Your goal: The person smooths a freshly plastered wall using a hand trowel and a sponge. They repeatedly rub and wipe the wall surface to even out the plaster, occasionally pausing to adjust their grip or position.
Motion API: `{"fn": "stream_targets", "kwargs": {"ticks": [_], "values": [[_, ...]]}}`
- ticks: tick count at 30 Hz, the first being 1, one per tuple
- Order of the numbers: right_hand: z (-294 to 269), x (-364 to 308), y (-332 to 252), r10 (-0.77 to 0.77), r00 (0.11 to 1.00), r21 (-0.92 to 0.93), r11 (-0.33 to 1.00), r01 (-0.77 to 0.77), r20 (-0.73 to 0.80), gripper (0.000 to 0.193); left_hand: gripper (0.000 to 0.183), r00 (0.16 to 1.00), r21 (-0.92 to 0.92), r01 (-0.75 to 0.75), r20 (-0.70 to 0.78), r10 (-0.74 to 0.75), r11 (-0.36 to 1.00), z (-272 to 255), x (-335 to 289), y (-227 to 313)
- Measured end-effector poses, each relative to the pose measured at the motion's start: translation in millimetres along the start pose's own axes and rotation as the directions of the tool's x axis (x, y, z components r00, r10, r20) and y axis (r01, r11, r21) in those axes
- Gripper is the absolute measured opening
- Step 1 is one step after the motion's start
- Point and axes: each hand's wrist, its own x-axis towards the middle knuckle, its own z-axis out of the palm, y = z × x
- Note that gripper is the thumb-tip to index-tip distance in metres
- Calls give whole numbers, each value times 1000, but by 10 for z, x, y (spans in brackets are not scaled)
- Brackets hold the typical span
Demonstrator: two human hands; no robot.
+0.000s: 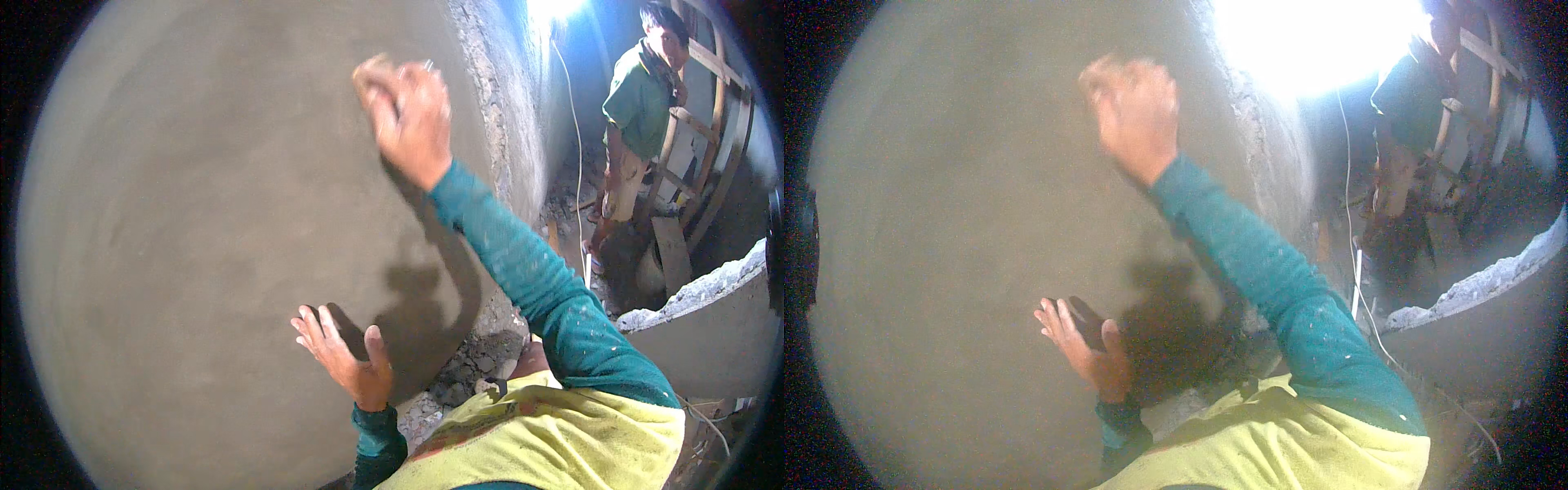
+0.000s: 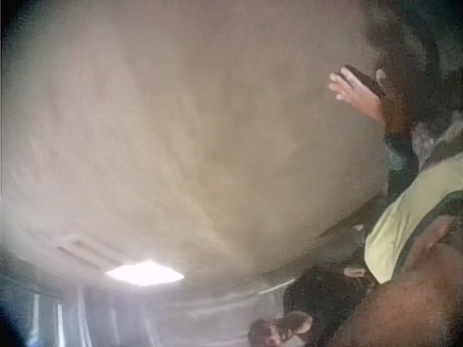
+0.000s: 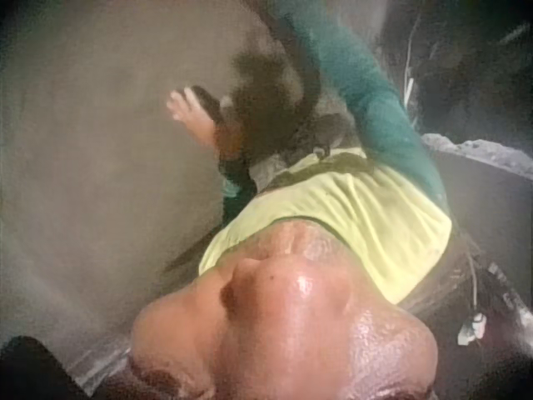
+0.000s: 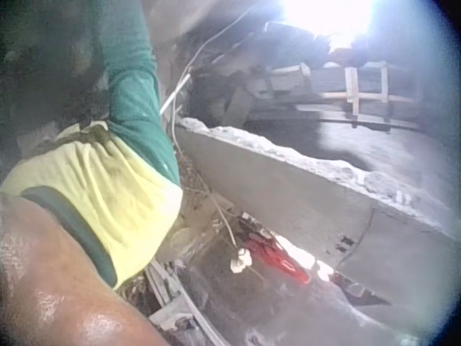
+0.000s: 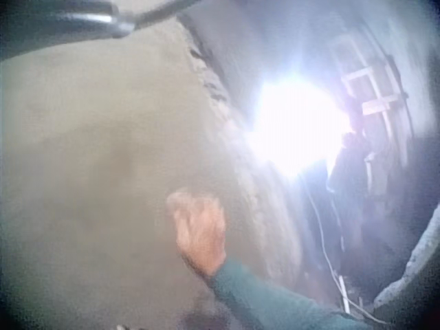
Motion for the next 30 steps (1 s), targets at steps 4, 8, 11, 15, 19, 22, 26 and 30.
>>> {"fn": "stream_targets", "kwargs": {"ticks": [4,8,11,15,19,22,26,30], "values": [[-128,-302,853,245,970,48,968,-245,12,26,63,996,-109,-3,-83,-7,994,-12,-17,40],[-324,-1148,513,212,947,-5,976,-217,241,35,57,993,-169,14,-114,-34,986,202,221,368],[-196,-556,525,65,992,-1,998,-66,107,27,54,993,-218,-34,-122,7,975,380,352,593],[-156,-192,1331,282,956,140,946,-291,86,29,51,997,-237,14,-69,-32,971,564,395,785],[-349,-1284,1349,204,950,28,976,-216,235,28,48,993,-258,84,-64,-103,963,835,453,1070],[-300,-601,1178,96,959,55,992,-115,265,35,45,991,-241,89,-76,-111,966,999,637,1296],[-104,-28,1886,130,985,-41,991,-126,117,42,42,991,-159,126,-21,-131,979,1162,716,1542],[-334,-700,1930,103,950,192,968,-165,294,39,39,979,-183,183,-57,-196,966,1371,690,1697]]}}
